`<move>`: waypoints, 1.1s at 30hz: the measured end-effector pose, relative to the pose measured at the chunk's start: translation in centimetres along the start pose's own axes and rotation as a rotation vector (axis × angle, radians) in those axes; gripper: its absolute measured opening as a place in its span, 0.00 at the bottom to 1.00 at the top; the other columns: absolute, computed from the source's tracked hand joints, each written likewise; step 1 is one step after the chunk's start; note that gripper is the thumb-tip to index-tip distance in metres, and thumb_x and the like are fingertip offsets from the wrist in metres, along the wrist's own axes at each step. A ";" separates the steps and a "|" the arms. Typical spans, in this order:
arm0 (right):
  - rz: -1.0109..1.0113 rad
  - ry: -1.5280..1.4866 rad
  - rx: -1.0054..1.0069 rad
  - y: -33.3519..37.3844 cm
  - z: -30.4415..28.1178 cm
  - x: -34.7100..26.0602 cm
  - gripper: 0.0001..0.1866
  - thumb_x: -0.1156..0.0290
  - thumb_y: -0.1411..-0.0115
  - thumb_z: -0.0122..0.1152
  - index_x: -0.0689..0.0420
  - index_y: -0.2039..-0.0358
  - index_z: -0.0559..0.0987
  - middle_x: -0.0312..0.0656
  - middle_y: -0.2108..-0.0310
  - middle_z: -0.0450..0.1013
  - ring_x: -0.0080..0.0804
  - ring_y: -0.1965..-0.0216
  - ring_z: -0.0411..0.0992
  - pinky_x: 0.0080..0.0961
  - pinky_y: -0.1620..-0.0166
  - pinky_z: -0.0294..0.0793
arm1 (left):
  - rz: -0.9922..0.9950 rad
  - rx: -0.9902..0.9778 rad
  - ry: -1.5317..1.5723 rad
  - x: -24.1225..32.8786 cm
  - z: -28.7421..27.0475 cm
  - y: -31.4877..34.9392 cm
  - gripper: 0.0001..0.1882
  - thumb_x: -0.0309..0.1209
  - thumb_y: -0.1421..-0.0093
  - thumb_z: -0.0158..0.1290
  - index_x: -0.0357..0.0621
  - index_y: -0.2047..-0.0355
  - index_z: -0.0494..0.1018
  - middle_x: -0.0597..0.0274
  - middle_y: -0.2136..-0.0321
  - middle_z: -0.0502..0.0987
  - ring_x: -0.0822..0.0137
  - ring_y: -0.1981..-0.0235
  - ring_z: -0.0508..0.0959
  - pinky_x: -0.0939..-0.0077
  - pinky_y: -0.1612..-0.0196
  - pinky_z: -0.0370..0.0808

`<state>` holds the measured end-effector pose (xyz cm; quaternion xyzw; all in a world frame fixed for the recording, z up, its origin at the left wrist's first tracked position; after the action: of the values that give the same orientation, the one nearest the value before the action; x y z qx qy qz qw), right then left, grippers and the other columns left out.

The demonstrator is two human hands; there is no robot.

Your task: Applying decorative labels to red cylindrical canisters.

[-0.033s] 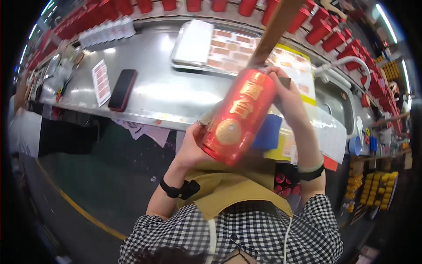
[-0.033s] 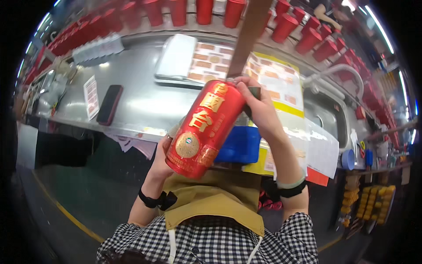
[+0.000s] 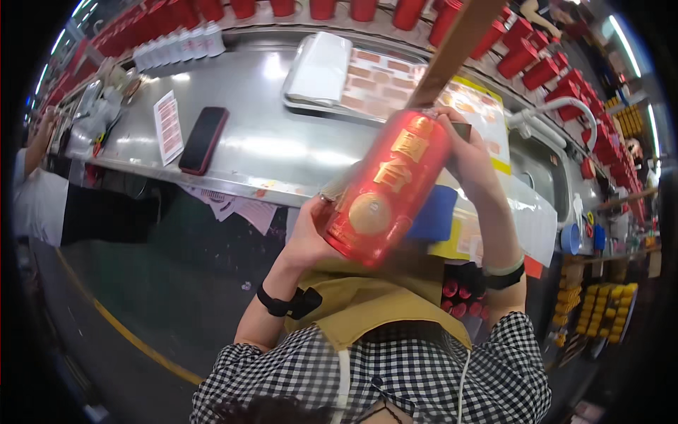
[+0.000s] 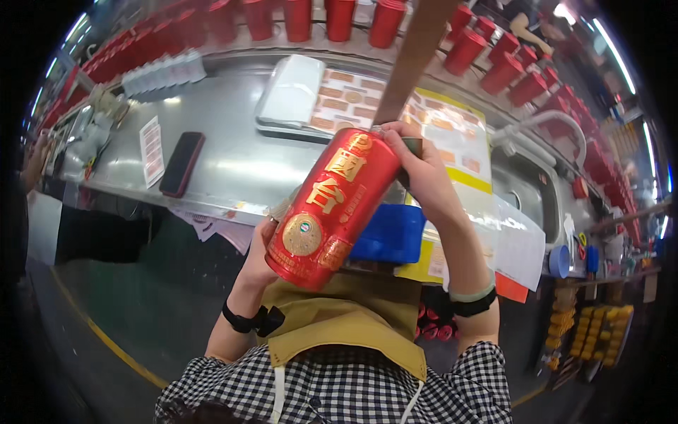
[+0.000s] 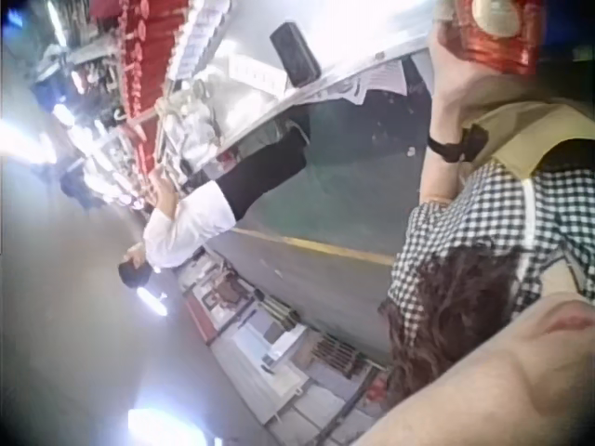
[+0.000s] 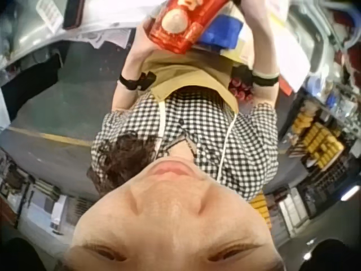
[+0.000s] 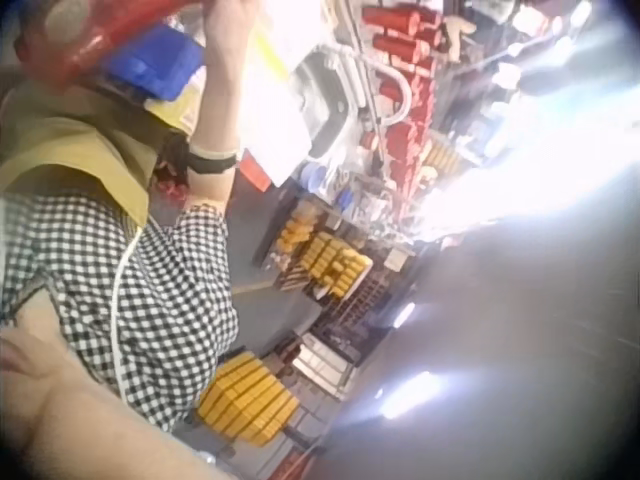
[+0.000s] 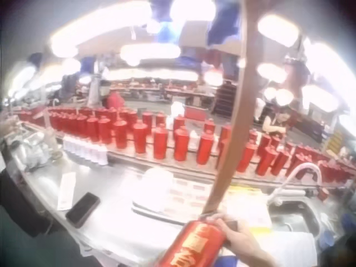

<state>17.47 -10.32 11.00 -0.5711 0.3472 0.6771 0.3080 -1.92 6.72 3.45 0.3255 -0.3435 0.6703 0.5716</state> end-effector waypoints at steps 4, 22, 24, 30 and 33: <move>0.095 0.169 -0.156 -0.5 5.0 -4.2 0.21 0.57 0.32 0.58 0.57 0.46 0.77 0.29 0.58 0.75 0.14 0.58 0.70 0.12 0.56 0.68 | 0.063 0.055 0.027 2.3 -3.9 3.9 0.54 0.28 0.62 0.77 0.35 0.36 0.60 0.57 0.40 0.69 0.67 0.39 0.69 0.66 0.34 0.65; -0.289 -0.092 -0.516 -5.9 33.6 -10.0 0.14 0.62 0.29 0.54 0.60 0.58 0.81 0.32 0.69 0.79 0.15 0.72 0.73 0.16 0.67 0.72 | 0.921 0.685 0.035 17.4 -13.8 11.6 0.26 0.26 0.35 0.54 0.43 0.38 0.62 0.60 0.40 0.68 0.62 0.40 0.71 0.61 0.35 0.69; -0.295 -0.088 -0.500 -5.7 35.6 -10.0 0.14 0.61 0.29 0.55 0.59 0.59 0.81 0.32 0.70 0.79 0.15 0.72 0.73 0.16 0.68 0.70 | 0.874 0.735 0.029 18.8 -14.5 12.4 0.25 0.23 0.35 0.53 0.42 0.38 0.62 0.59 0.41 0.68 0.63 0.41 0.72 0.61 0.35 0.69; -0.421 -0.057 -0.425 -6.8 39.2 -10.0 0.15 0.60 0.30 0.57 0.57 0.69 0.82 0.27 0.79 0.70 0.14 0.79 0.61 0.16 0.73 0.60 | 0.987 0.781 0.191 22.7 -15.3 12.5 0.14 0.26 0.33 0.53 0.40 0.47 0.71 0.62 0.50 0.76 0.71 0.47 0.75 0.68 0.36 0.70; -0.503 -0.058 -0.484 -6.3 40.3 -10.7 0.15 0.60 0.31 0.58 0.59 0.68 0.82 0.27 0.79 0.68 0.14 0.78 0.61 0.17 0.73 0.59 | 1.154 0.640 0.231 23.7 -17.0 12.4 0.12 0.28 0.33 0.53 0.41 0.50 0.73 0.63 0.52 0.77 0.71 0.48 0.76 0.69 0.37 0.70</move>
<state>1.71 26.16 25.13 -0.6759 0.0160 0.6586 0.3305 -18.13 32.41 12.60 0.1694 -0.1833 0.9679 0.0296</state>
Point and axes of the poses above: each hand's wrist, its own y-axis away from the middle knuckle, its own z-axis out of the palm, x = y × z, the point moved 2 cm from there along -y, towards the middle knuckle
